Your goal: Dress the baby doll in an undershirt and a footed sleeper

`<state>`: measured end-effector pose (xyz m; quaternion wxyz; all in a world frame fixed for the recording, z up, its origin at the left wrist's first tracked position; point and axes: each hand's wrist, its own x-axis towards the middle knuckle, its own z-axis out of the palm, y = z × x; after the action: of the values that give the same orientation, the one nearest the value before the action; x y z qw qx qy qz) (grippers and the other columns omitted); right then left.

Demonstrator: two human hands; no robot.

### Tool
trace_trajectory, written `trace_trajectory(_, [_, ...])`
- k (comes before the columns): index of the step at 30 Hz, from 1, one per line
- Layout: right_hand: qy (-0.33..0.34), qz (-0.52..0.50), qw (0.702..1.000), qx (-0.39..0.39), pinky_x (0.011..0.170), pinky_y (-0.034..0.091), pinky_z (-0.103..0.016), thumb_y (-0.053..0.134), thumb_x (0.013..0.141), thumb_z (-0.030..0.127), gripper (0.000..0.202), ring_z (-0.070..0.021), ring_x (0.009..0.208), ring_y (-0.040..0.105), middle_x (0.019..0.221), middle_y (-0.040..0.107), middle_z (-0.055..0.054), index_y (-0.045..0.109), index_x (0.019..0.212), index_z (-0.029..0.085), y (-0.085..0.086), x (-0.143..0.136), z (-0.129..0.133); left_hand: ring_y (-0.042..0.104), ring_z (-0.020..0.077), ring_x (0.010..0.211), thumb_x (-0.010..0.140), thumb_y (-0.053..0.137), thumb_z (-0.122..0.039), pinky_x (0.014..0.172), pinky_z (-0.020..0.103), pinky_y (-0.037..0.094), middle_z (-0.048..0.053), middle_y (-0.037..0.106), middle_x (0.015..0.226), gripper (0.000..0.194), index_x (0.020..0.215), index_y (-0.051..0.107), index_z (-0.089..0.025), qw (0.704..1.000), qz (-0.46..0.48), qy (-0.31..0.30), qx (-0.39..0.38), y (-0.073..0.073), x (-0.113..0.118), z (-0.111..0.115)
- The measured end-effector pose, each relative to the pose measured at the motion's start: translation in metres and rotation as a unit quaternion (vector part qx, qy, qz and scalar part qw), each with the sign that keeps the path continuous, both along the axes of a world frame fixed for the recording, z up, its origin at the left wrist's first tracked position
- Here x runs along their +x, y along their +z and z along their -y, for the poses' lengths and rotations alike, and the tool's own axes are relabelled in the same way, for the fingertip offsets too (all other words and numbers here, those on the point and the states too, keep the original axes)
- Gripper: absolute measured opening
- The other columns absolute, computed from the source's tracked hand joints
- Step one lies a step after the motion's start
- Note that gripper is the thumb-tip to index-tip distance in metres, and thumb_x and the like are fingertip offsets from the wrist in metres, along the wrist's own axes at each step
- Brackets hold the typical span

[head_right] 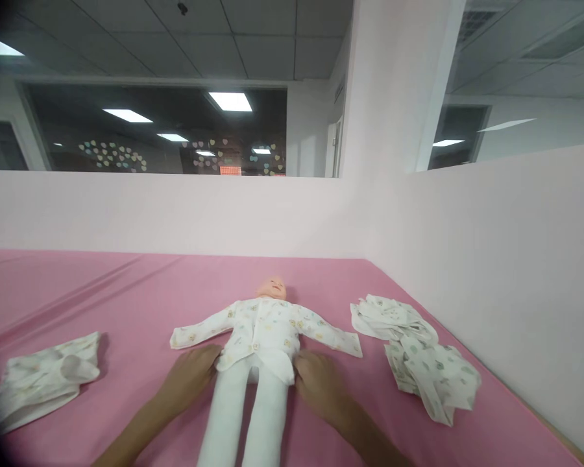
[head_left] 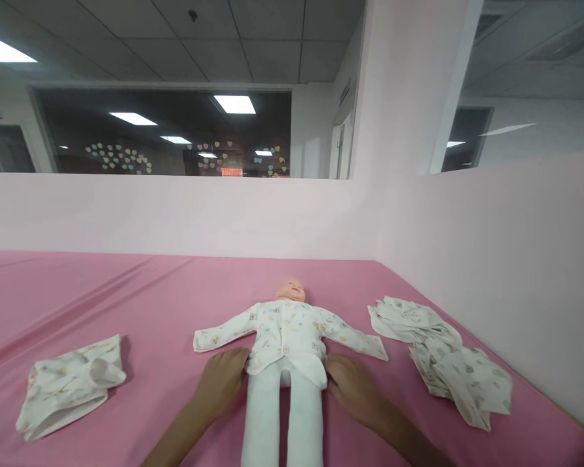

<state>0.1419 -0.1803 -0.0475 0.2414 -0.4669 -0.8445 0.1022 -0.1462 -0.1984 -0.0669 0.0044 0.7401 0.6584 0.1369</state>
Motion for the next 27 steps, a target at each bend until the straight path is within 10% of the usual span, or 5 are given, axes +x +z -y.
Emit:
trace_trajectory(5, [-0.067, 0.107, 0.992, 0.014, 0.061, 0.028, -0.027, 0.043, 0.082, 0.009, 0.024, -0.0177, 0.076, 0.059, 0.082, 0.068, -0.004, 0.063, 0.075, 0.018, 0.013, -0.006, -0.049, 0.060, 0.0242, 0.083, 0.077, 0.039, -0.006, 0.066, 0.029, 0.031, 0.006, 0.068, 0.086, 0.028, 0.079, 0.062, -0.020, 0.989, 0.148, -0.009, 0.017, 0.014, -0.005, -0.036])
trace_trajectory(10, [-0.149, 0.105, 0.983, 0.012, 0.059, 0.027, -0.027, 0.038, 0.091, 0.016, 0.027, -0.0184, 0.074, 0.061, 0.086, 0.068, -0.007, 0.063, 0.081, 0.017, 0.015, -0.005, -0.091, 0.049, 0.0138, 0.055, 0.074, 0.046, -0.019, 0.053, 0.024, 0.031, -0.002, 0.053, 0.059, 0.013, 0.063, 0.053, -0.019, 0.913, 0.405, 0.006, -0.056, 0.024, -0.013, -0.062])
trace_trajectory(21, [-0.228, 0.095, 0.969, 0.015, 0.057, 0.027, -0.028, 0.031, 0.100, 0.031, 0.031, -0.0210, 0.081, 0.065, 0.089, 0.069, -0.008, 0.058, 0.096, 0.017, -0.006, -0.011, -0.110, 0.050, 0.0098, 0.045, 0.080, 0.041, -0.026, 0.043, 0.022, 0.035, 0.002, 0.056, 0.060, 0.019, 0.065, 0.048, -0.017, 0.830, 0.548, 0.060, -0.089, 0.008, 0.002, -0.101])
trace_trajectory(27, [-0.231, 0.119, 0.965, 0.018, 0.061, 0.030, -0.030, 0.028, 0.101, 0.028, 0.030, -0.0250, 0.084, 0.066, 0.090, 0.070, -0.012, 0.055, 0.102, 0.016, -0.013, -0.016, -0.110, 0.053, 0.0109, 0.049, 0.080, 0.046, -0.018, 0.046, 0.022, 0.038, 0.001, 0.059, 0.060, 0.013, 0.068, 0.050, -0.017, 0.854, 0.514, 0.071, -0.040, 0.004, 0.008, -0.103])
